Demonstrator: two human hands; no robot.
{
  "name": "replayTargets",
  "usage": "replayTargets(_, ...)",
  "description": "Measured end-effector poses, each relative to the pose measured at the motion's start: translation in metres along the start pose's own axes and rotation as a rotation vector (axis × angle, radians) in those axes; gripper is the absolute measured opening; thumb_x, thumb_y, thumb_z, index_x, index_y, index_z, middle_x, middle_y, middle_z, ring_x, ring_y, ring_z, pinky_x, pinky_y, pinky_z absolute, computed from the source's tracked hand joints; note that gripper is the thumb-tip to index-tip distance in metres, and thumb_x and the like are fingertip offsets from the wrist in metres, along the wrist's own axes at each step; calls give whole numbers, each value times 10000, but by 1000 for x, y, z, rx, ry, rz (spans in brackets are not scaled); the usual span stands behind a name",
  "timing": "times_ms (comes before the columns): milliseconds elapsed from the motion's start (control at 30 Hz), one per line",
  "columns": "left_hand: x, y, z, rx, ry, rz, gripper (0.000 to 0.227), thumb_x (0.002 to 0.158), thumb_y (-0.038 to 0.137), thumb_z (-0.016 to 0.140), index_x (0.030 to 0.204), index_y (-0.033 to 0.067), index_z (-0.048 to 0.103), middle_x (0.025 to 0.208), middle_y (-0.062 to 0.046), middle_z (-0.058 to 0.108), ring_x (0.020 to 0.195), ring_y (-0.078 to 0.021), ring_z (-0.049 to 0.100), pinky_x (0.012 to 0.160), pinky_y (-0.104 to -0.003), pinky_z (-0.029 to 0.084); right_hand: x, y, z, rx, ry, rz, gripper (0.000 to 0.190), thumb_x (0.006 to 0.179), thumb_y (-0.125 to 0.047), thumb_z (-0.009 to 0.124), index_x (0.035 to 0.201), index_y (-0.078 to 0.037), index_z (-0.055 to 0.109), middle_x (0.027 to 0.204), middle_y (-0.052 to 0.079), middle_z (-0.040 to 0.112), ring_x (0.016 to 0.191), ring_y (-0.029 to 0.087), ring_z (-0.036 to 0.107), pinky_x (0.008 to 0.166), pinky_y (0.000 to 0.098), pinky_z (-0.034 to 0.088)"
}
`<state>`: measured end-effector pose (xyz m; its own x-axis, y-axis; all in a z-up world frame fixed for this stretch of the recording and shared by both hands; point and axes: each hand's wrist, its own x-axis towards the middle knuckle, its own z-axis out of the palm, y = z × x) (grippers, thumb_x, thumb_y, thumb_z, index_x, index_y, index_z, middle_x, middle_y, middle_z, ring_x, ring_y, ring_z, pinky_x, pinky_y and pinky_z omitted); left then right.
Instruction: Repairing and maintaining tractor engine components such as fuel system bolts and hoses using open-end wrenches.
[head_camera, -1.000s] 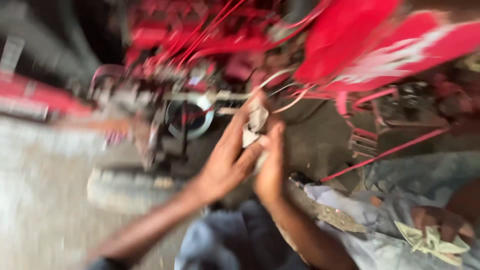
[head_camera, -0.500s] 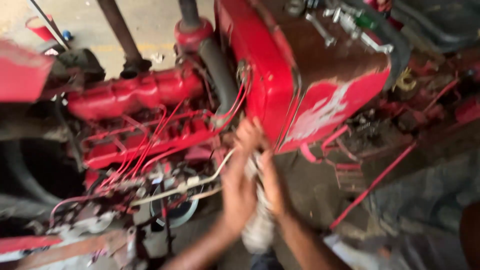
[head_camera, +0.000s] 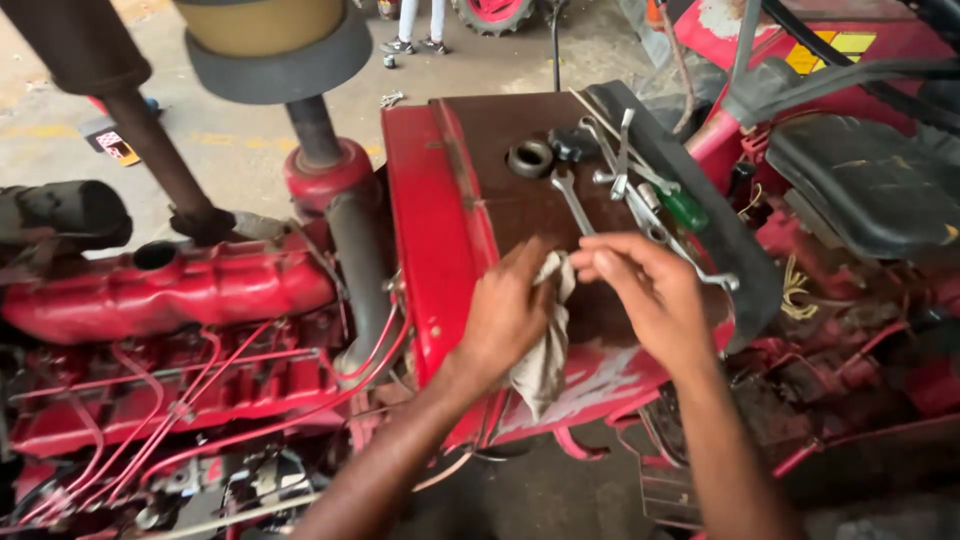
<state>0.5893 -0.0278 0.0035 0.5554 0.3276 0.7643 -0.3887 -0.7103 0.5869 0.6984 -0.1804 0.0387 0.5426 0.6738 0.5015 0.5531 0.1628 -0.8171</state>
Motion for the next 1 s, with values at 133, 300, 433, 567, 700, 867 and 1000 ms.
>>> replayTargets(133,2,1,8,80,-54,-177,171,906,33,628,1065,17,568,986,-223,649,918,-467,635,738,-537,487,56,6,-35,-501,64,-98,218,1021,-168,635,1144,-14,727,1066,106,789,987,194,758,864,323,567)
replayTargets(300,4,1,8,69,-35,-205,152,894,61,634,1031,18,586,938,-218,662,909,-449,661,757,-515,513,126,48,-81,-730,61,-38,223,1015,-194,659,1189,-68,720,1103,154,746,1033,299,732,864,388,546)
replayTargets(433,5,3,7,20,-30,-225,192,909,69,625,1095,19,620,962,-211,680,919,-429,681,765,-485,534,160,96,-93,-907,-70,-146,260,993,-243,687,1168,-63,754,1140,168,746,1077,360,693,926,455,523)
replayTargets(567,6,1,5,21,-41,-249,215,897,68,622,1105,12,625,971,-209,687,919,-414,694,773,-471,540,166,86,-96,-1059,-229,156,347,947,-402,689,1172,-145,755,1110,165,736,1054,383,679,912,504,507)
replayTargets(700,6,0,4,13,-60,-215,213,905,78,632,1107,11,625,975,-216,684,941,-421,686,790,-473,542,162,101,-114,-1122,-206,311,273,966,-340,650,1168,-206,775,1057,172,770,1016,381,720,956,498,522)
replayTargets(867,4,0,4,-5,-62,-232,204,902,82,628,1097,20,629,973,-203,694,943,-409,695,793,-470,544,151,101,-106,-1131,-53,153,253,990,-239,609,1162,-177,783,1071,195,744,1044,408,686,922,541,503)
replayTargets(1000,5,-2,4,13,-63,-189,202,901,77,634,1093,17,620,991,-208,687,958,-421,684,800,-476,538,113,60,-92,-946,50,-139,330,1068,-240,623,1313,-19,631,1293,268,643,1196,464,585,977,542,456)
